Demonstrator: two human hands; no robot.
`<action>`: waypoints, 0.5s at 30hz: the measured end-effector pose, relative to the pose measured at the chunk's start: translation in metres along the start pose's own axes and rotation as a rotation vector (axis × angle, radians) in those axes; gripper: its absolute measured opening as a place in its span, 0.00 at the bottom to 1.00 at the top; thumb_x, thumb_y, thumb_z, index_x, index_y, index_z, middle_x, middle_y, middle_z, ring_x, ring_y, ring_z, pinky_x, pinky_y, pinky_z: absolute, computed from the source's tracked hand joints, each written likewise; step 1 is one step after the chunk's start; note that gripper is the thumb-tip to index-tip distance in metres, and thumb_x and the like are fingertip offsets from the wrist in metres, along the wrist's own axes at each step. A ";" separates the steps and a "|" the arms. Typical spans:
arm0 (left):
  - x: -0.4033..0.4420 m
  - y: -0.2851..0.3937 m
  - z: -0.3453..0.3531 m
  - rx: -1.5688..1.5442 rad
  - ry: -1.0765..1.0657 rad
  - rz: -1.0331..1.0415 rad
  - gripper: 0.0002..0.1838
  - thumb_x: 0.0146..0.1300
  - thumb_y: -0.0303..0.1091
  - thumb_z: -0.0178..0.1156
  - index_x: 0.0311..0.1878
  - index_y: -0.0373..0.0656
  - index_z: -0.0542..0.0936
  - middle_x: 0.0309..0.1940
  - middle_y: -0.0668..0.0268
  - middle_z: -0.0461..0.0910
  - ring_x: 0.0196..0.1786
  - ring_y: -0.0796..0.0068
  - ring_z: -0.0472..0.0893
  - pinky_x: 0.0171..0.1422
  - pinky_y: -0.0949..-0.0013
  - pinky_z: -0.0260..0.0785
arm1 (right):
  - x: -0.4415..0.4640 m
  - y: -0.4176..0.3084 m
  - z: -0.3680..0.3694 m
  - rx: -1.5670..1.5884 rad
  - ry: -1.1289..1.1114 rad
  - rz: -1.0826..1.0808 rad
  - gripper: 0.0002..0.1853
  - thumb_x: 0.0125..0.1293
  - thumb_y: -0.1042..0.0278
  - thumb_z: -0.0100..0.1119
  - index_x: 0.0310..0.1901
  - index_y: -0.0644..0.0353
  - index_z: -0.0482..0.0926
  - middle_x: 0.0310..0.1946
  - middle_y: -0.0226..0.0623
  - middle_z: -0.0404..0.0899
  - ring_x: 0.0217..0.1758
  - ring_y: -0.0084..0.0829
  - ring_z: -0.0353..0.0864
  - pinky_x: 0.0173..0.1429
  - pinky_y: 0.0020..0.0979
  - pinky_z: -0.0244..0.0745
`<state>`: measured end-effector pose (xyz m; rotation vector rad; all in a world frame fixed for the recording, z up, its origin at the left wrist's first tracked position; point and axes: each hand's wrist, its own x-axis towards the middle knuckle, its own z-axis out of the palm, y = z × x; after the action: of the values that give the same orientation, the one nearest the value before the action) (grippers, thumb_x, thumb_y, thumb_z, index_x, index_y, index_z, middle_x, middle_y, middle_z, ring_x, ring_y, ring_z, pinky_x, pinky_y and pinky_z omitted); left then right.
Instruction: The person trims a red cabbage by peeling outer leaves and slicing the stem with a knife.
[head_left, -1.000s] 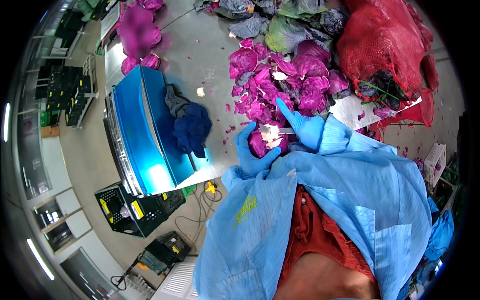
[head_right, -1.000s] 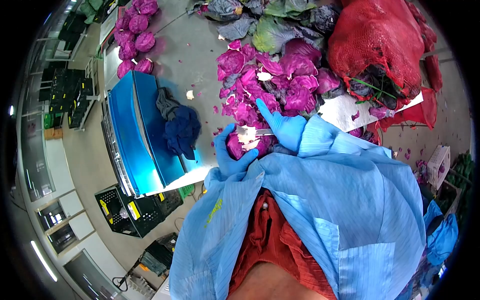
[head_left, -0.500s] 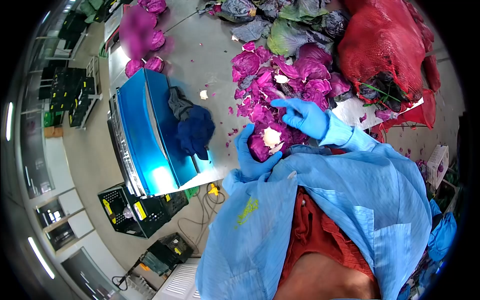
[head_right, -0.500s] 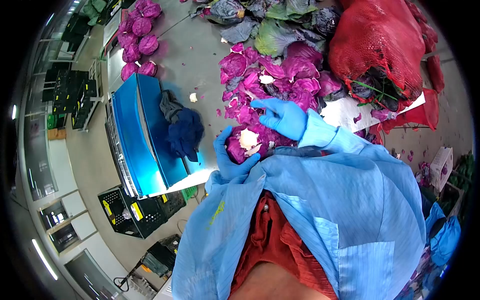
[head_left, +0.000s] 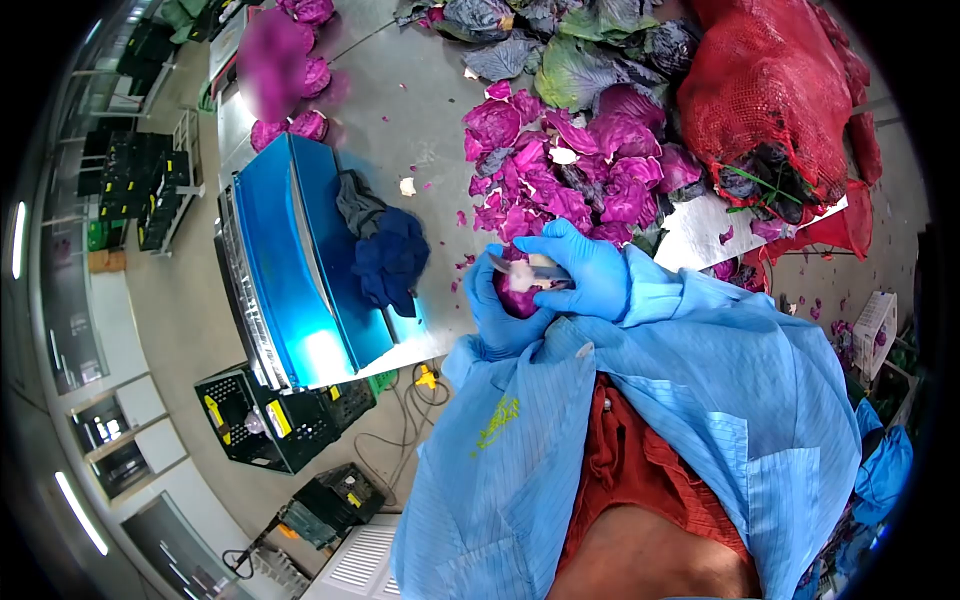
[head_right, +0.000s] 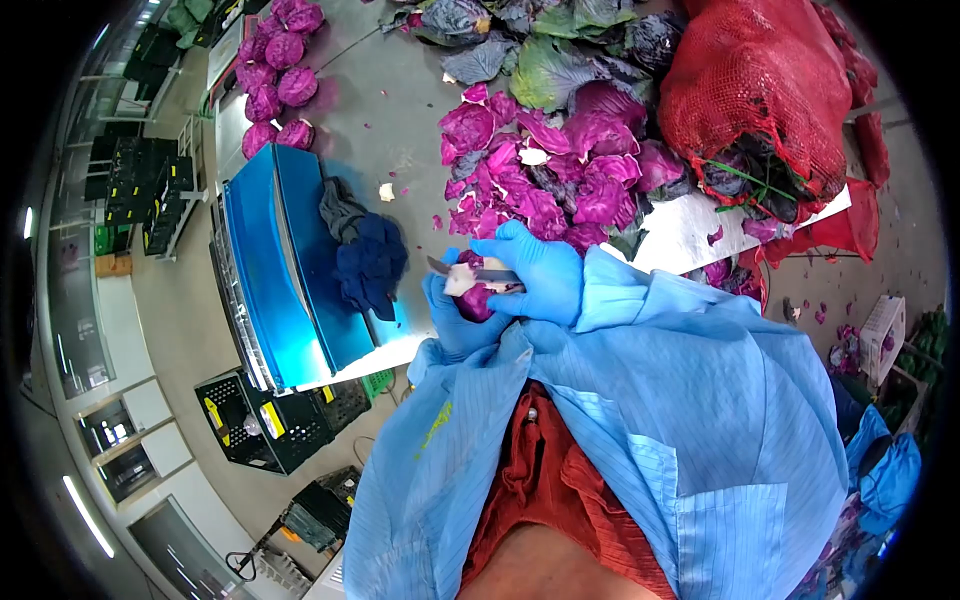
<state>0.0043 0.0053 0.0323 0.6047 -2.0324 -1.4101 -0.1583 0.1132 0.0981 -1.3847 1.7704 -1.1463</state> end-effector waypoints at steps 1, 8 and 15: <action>0.002 0.008 -0.001 0.165 0.022 0.104 0.54 0.38 0.41 0.80 0.69 0.39 0.61 0.58 0.55 0.65 0.59 0.57 0.70 0.66 0.57 0.63 | 0.001 0.002 -0.007 0.105 -0.048 0.026 0.30 0.59 0.62 0.65 0.64 0.57 0.71 0.45 0.45 0.73 0.43 0.42 0.81 0.47 0.36 0.78; 0.010 0.026 -0.004 0.204 -0.040 0.091 0.54 0.35 0.41 0.82 0.68 0.41 0.63 0.55 0.56 0.68 0.58 0.58 0.71 0.65 0.57 0.64 | 0.013 0.007 -0.024 0.019 0.047 -0.194 0.12 0.63 0.73 0.61 0.48 0.62 0.80 0.37 0.38 0.74 0.39 0.32 0.76 0.45 0.32 0.72; 0.014 0.031 -0.002 0.135 -0.091 0.181 0.53 0.34 0.37 0.81 0.66 0.39 0.64 0.56 0.56 0.68 0.58 0.58 0.72 0.65 0.58 0.65 | 0.012 0.013 -0.016 0.312 -0.086 -0.118 0.17 0.61 0.70 0.65 0.53 0.61 0.80 0.38 0.36 0.75 0.39 0.28 0.77 0.44 0.30 0.72</action>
<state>-0.0053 0.0052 0.0648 0.4064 -2.2073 -1.2218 -0.1806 0.1070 0.0937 -1.3394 1.3962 -1.3397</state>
